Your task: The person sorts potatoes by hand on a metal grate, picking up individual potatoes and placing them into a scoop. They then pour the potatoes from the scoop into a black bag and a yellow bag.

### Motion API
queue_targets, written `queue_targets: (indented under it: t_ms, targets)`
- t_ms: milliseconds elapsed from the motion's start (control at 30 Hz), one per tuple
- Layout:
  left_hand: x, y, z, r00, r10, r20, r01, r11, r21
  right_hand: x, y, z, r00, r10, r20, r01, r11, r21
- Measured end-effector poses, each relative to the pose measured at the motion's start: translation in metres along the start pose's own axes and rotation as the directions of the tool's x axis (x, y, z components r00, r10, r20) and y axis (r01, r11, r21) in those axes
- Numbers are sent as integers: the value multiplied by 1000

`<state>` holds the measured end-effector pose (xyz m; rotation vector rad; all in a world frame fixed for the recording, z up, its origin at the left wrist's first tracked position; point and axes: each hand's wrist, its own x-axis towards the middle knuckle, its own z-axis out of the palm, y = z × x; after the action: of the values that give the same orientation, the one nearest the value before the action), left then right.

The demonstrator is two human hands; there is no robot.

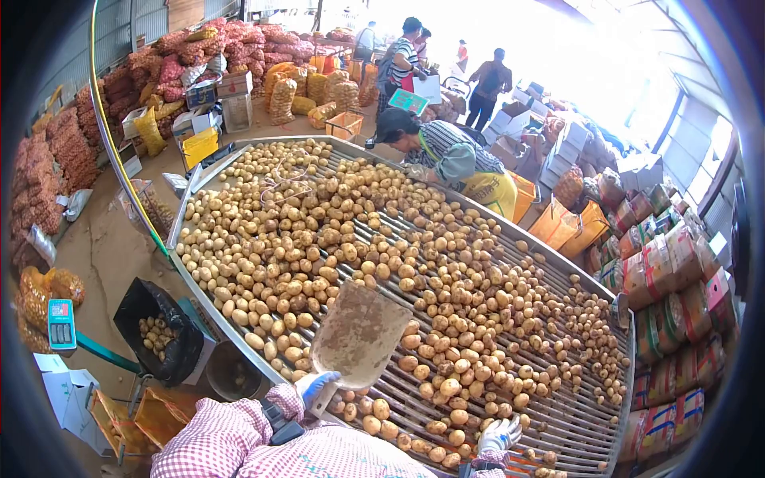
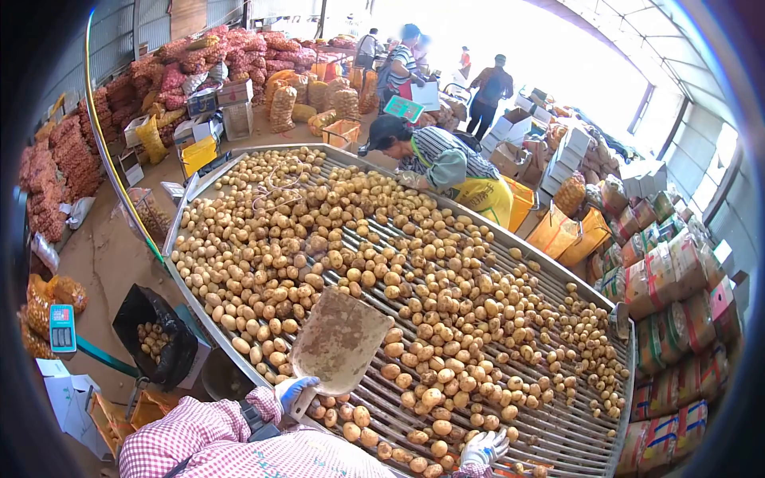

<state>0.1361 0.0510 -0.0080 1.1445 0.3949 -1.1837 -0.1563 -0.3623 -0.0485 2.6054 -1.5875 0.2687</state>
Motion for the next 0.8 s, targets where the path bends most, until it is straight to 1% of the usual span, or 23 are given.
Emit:
queue_targets:
  t_ms: [33,67,133,267,333,467,533,633,667,700,767,800]
  targets:
    - [2,-2,-1,1000,25,-5,-25,999,35,-1,0,0,1000,-10,-11,10,1000,2]
    - [2,-3,-3,1000,21,-5,-21,999,39,-2,1,0,1000,-19,-21,19,1000,3]
    - [0,-2,-1,998,60,16,-61,992,108,-1,1,-1,1000,-7,-11,8,1000,8]
    - [-7,4,5,1000,7,8,-8,992,125,-2,-5,-13,1000,13,28,-14,1000,16]
    - [0,2,3,999,34,9,-34,997,72,-1,-5,-14,999,14,42,-15,1000,17]
    - [3,1,2,999,53,1,-53,994,92,0,-1,-10,999,5,32,-6,1000,31]
    - [2,1,5,998,61,-13,-60,998,35,1,2,-6,1000,-21,-6,21,999,33]
    - [-8,5,13,997,56,-46,-53,997,57,1,6,-1,998,-47,-43,49,998,36]
    - [-7,3,13,994,95,-61,-91,994,64,2,6,-3,999,-42,-34,44,998,51]
    - [-8,3,14,994,95,-61,-90,993,70,3,5,-5,999,-36,-26,38,997,66]
    - [-12,3,17,992,122,11,-122,991,45,5,10,0,998,-45,-47,49,994,94]
    - [-14,3,18,993,120,12,-120,992,48,6,12,2,998,-46,-52,51,994,98]
